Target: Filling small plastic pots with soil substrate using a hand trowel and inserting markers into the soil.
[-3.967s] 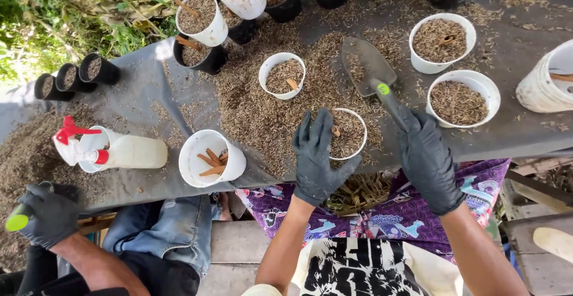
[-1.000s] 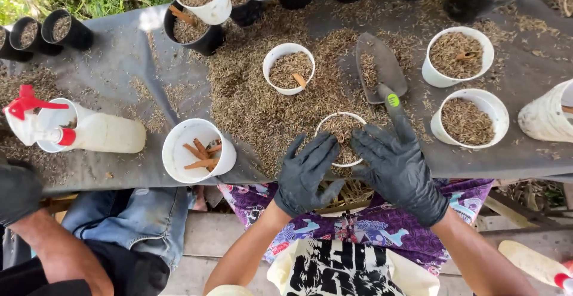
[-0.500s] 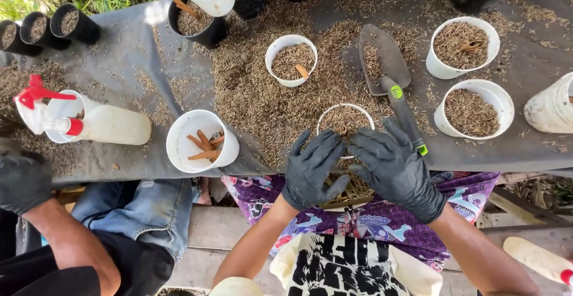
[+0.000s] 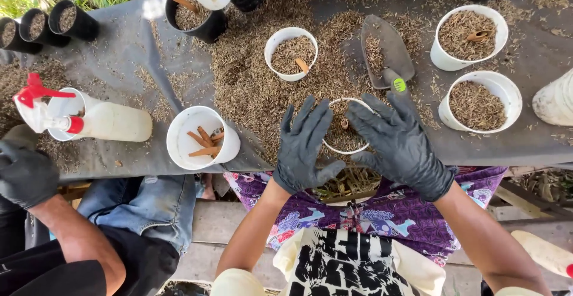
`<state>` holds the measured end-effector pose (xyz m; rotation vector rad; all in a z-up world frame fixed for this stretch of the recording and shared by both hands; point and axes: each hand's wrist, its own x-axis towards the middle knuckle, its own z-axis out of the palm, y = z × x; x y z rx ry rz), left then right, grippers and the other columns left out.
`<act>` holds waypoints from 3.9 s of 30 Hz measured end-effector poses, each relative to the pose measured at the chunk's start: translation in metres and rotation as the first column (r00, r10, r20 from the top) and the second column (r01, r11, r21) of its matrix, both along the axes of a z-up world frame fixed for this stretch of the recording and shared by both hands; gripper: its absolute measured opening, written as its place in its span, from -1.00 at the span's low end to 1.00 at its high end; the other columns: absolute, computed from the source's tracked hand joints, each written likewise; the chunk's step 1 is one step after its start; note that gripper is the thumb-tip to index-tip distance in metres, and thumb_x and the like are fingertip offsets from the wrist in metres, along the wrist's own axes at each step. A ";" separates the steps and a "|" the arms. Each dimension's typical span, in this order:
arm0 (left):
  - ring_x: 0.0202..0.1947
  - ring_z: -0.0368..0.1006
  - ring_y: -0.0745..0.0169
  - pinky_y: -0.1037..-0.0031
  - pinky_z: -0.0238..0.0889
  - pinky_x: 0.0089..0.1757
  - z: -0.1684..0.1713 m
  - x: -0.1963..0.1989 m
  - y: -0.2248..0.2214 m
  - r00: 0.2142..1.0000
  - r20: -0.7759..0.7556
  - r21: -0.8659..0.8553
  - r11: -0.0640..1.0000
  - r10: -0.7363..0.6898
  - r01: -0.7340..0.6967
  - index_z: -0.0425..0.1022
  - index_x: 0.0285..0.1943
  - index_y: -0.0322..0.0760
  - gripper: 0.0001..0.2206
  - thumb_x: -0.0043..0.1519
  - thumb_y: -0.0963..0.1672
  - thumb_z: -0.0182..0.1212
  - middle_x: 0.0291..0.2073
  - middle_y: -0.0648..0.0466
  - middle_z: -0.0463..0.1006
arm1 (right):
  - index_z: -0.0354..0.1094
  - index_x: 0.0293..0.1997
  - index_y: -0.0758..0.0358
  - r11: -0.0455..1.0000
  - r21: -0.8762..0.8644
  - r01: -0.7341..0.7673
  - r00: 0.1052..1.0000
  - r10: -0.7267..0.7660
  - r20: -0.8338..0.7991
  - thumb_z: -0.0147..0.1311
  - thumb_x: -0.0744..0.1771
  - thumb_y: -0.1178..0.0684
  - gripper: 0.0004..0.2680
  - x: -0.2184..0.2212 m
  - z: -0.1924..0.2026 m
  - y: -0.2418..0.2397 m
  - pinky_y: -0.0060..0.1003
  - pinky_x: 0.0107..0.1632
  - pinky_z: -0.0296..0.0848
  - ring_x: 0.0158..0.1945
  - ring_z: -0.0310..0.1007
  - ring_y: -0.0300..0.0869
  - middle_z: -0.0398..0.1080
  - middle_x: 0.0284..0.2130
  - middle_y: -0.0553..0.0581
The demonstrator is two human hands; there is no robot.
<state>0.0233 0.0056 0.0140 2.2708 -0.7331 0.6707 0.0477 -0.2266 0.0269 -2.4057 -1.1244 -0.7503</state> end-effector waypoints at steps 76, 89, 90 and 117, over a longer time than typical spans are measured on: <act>0.57 -0.09 -0.15 -0.32 -0.39 0.35 0.004 -0.023 -0.014 0.971 -0.200 0.320 0.945 0.132 -0.062 0.14 0.56 -0.11 -0.25 0.30 0.28 -0.16 0.56 0.06 0.10 | -0.11 0.55 -0.23 0.976 -0.191 0.101 0.974 -0.136 -0.179 -0.31 0.21 -0.69 -0.25 -0.002 -0.011 -0.001 0.39 0.48 -0.43 0.54 -0.14 0.27 -0.01 0.52 0.08; 0.48 0.14 -0.08 -0.17 -0.22 0.38 -0.009 -0.035 -0.014 0.988 -0.133 0.241 0.969 0.081 -0.047 0.34 0.42 -0.23 -0.42 0.39 0.15 -0.15 0.40 -0.05 0.32 | 0.47 0.13 0.01 0.996 -0.085 -0.007 0.999 0.004 -0.035 -0.03 0.37 -0.35 -0.63 -0.023 -0.011 -0.013 0.34 0.44 0.01 0.28 0.42 -0.06 0.47 0.18 0.04; 0.48 0.14 -0.08 -0.17 -0.22 0.38 -0.009 -0.035 -0.015 0.987 -0.139 0.238 0.970 0.080 -0.045 0.34 0.42 -0.23 -0.42 0.39 0.15 -0.15 0.40 -0.05 0.32 | 0.47 0.13 0.01 0.996 -0.088 -0.007 0.999 0.003 -0.041 -0.03 0.37 -0.35 -0.63 -0.022 -0.014 -0.015 0.34 0.44 0.01 0.28 0.42 -0.06 0.47 0.18 0.04; 0.60 -0.17 -0.31 -0.44 -0.50 0.37 -0.006 -0.012 -0.005 0.981 -0.175 -0.008 0.997 -0.080 0.079 -0.01 0.63 -0.12 -0.22 0.32 0.26 -0.07 0.57 -0.05 0.05 | 0.28 0.41 0.10 0.994 -0.091 -0.054 0.998 0.057 0.035 -0.22 0.37 -0.48 -0.42 0.020 -0.018 -0.014 0.09 0.47 -0.01 0.48 0.08 0.06 0.21 0.44 0.03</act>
